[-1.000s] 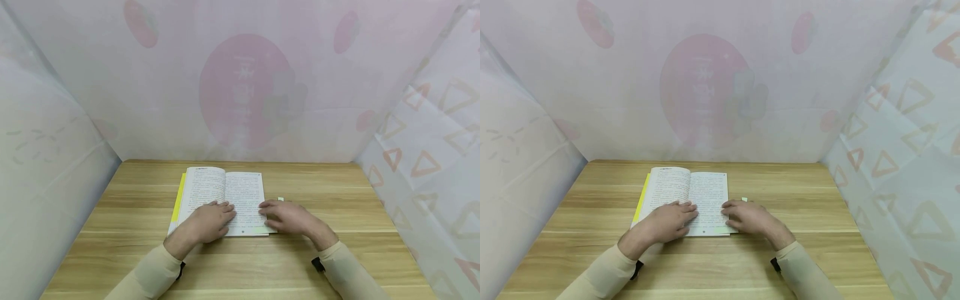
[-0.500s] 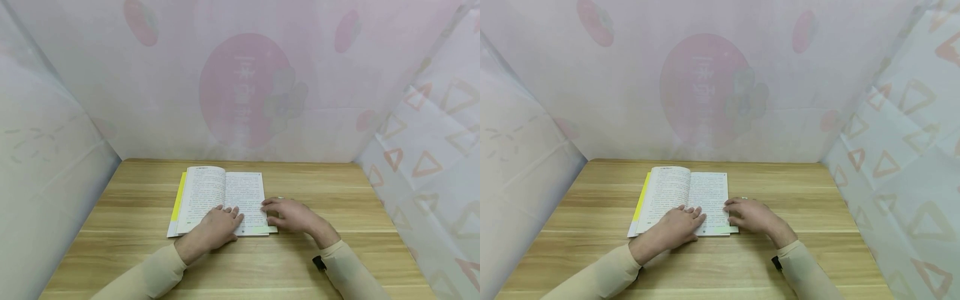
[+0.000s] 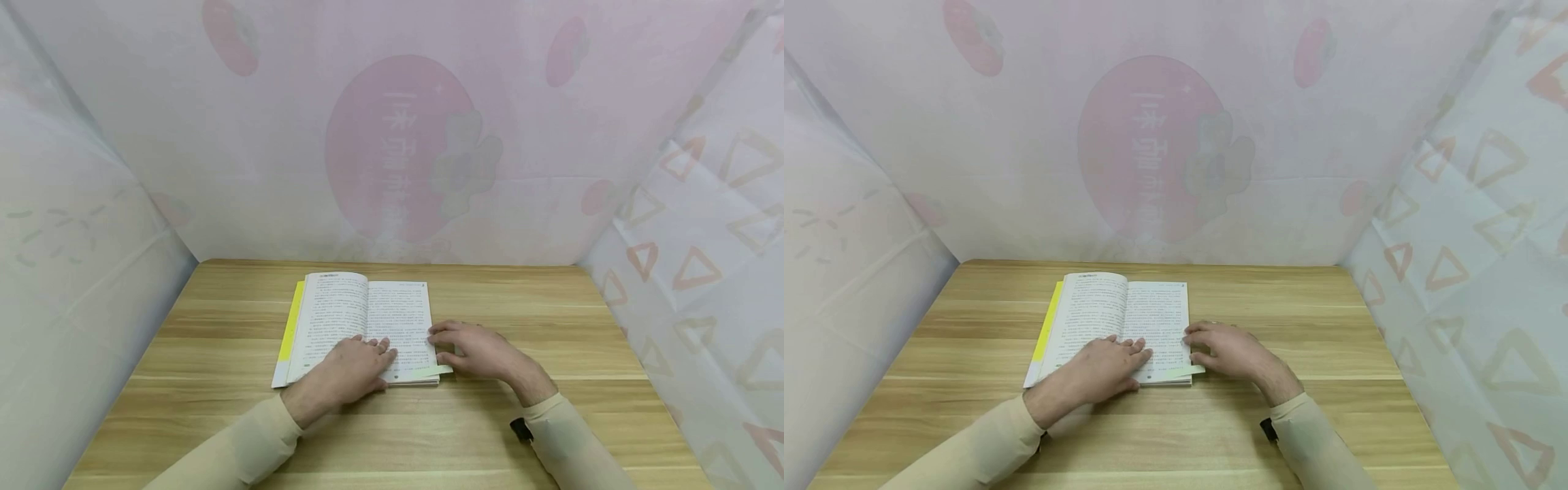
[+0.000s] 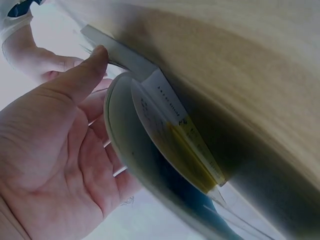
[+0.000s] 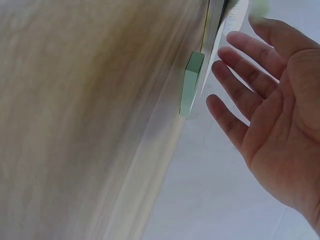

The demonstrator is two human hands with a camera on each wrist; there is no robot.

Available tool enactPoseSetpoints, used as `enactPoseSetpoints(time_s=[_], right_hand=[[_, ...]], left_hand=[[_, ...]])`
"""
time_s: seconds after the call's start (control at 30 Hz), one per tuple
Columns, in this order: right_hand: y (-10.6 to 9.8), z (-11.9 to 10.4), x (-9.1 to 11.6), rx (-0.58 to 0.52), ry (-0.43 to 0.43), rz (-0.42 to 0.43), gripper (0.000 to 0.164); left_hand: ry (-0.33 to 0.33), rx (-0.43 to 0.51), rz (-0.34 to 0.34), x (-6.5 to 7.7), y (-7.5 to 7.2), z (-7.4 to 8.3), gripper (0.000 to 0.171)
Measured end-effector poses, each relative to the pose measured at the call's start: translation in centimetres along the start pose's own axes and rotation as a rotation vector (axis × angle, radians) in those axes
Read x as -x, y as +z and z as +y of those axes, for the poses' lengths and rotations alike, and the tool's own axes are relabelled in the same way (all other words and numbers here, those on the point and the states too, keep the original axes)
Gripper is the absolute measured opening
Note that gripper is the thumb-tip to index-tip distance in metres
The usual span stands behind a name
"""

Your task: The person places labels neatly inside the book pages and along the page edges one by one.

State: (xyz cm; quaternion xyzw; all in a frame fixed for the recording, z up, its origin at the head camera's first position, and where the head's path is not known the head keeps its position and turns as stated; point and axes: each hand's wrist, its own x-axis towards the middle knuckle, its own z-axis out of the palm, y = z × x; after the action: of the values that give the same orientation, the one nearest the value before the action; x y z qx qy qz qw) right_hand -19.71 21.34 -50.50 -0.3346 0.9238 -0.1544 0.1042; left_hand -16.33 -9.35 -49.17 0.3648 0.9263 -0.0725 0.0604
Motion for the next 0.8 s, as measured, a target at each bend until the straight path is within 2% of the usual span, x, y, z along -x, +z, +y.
enactPoseSetpoints(time_s=[0.23, 0.8], right_hand=[[-0.19, 0.24, 0.17, 0.014, -0.009, 0.021, 0.040], [-0.30, 0.06, 0.67, -0.013, 0.048, 0.046, 0.044]], left_hand=[[0.014, 0.066, -0.007, 0.34, -0.33, -0.42, 0.057], [0.086, 0.030, 0.068, 0.90, 0.03, -1.07, 0.042]])
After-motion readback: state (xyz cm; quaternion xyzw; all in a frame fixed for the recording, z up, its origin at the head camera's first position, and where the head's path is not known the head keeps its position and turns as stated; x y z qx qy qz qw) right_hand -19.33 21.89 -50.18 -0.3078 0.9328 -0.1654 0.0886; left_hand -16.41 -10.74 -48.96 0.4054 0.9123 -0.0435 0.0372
